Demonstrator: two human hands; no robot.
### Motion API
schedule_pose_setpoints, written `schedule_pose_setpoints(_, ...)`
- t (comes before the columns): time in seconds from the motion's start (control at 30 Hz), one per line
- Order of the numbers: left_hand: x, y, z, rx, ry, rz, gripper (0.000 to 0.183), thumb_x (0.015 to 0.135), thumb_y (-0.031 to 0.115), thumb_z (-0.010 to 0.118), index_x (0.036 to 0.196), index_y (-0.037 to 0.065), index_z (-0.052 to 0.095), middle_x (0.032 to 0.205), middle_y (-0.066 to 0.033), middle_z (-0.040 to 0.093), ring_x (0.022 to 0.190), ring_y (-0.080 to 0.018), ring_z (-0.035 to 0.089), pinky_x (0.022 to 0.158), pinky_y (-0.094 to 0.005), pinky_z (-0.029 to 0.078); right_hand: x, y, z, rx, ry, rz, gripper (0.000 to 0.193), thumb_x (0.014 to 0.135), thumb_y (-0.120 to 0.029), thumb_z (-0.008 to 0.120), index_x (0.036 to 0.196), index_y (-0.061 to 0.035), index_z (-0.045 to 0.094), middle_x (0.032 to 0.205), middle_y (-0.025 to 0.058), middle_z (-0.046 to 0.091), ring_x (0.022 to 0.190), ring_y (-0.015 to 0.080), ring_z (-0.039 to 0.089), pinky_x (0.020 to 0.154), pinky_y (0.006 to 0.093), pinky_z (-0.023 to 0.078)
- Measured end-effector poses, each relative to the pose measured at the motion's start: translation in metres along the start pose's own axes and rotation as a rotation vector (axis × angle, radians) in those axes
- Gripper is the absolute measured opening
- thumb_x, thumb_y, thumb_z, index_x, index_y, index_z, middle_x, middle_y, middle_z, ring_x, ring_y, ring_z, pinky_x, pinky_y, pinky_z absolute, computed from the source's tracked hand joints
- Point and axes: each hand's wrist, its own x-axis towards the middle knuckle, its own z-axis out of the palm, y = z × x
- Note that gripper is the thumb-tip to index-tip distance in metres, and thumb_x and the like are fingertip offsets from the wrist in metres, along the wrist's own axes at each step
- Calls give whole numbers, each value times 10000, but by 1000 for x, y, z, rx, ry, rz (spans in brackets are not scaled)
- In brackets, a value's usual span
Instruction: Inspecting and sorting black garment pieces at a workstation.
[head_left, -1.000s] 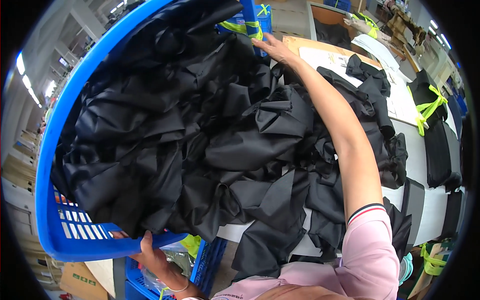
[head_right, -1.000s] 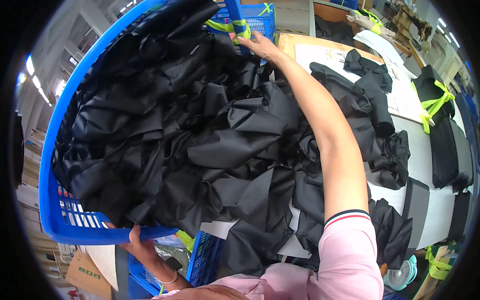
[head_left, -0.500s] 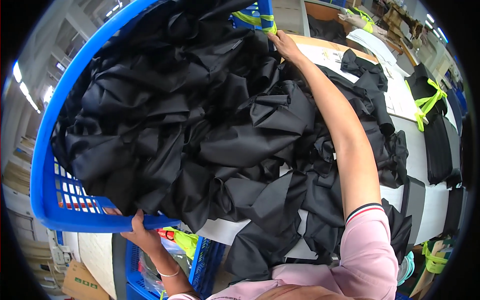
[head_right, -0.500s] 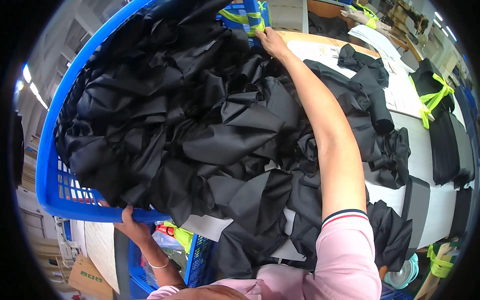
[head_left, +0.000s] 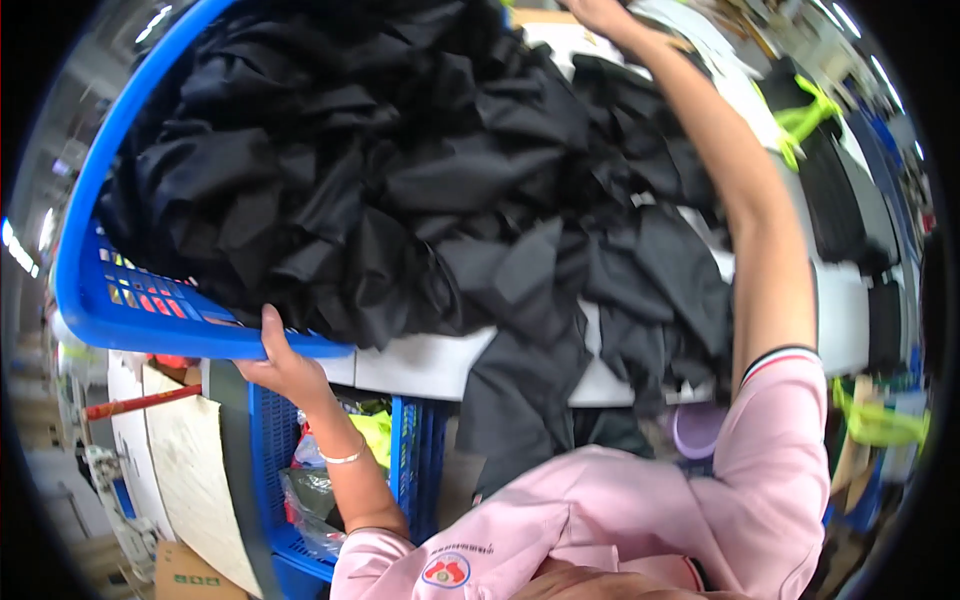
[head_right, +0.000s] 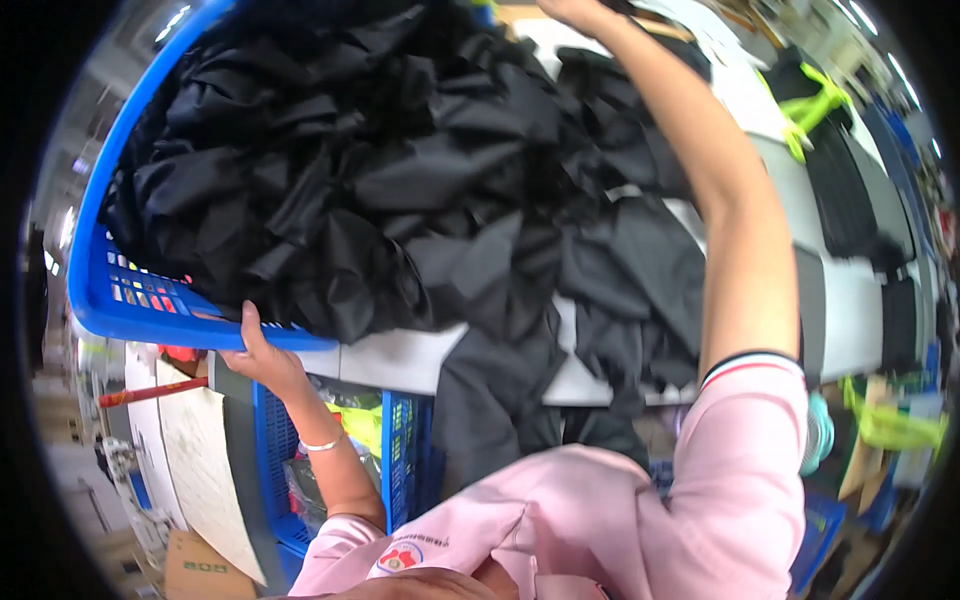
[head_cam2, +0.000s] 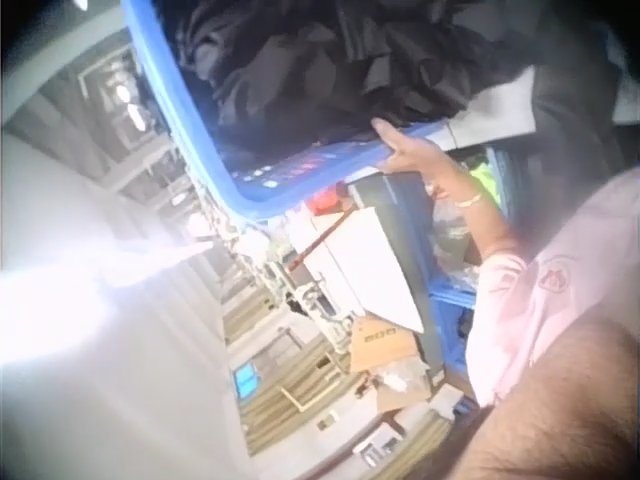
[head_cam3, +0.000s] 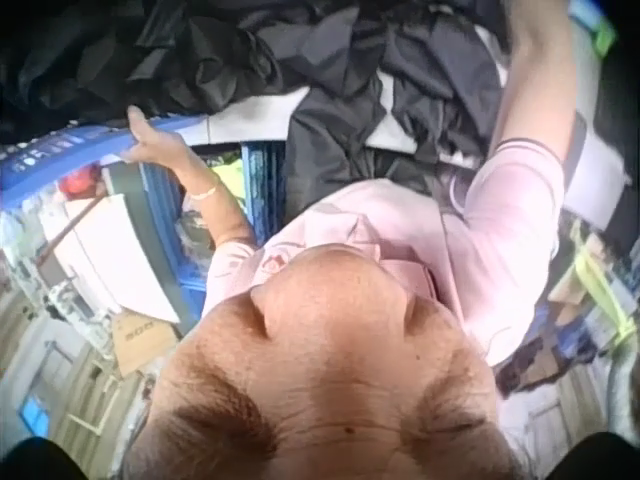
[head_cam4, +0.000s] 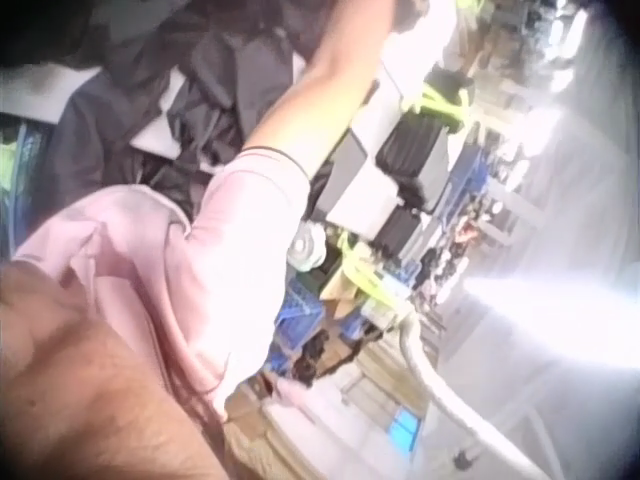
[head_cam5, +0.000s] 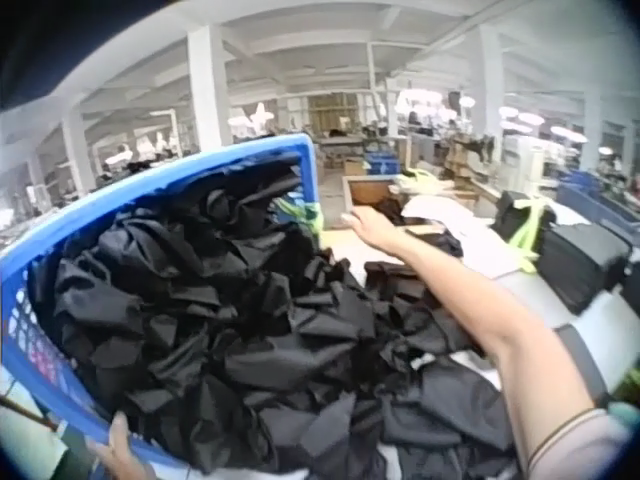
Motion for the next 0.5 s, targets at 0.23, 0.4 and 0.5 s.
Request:
schedule_pose_setpoints(0.23,-69,18,-22,-67,-88,312,861,830,194,692,1534,-30,249,1609,-219,206,1499,-350,176,1212,-484,108,-209,-176,-247,-493,-95,-133,483,981,-370,542,1351,-62,496,1411,224,464,1321,387,435,1101,480,333)
schedule_pose_setpoints(0.4,-182,35,-35,-68,-943,302,1014,699,398,870,1531,133,354,1629,-261,61,1497,-484,36,1169,-636,77,-436,-227,-280,-603,-190,488,803,882,-522,655,1547,-221,320,1623,183,167,1491,415,175,1100,722,100)
schedule_pose_setpoints(0.5,-210,31,-18,-7,-1146,373,1037,655,401,884,1532,199,367,1627,-269,32,1490,-502,31,1126,-697,77,-525,-221,-254,-534,-173,841,903,841,-573,683,1570,-271,244,1642,199,57,1485,491,92,1048,774,135)
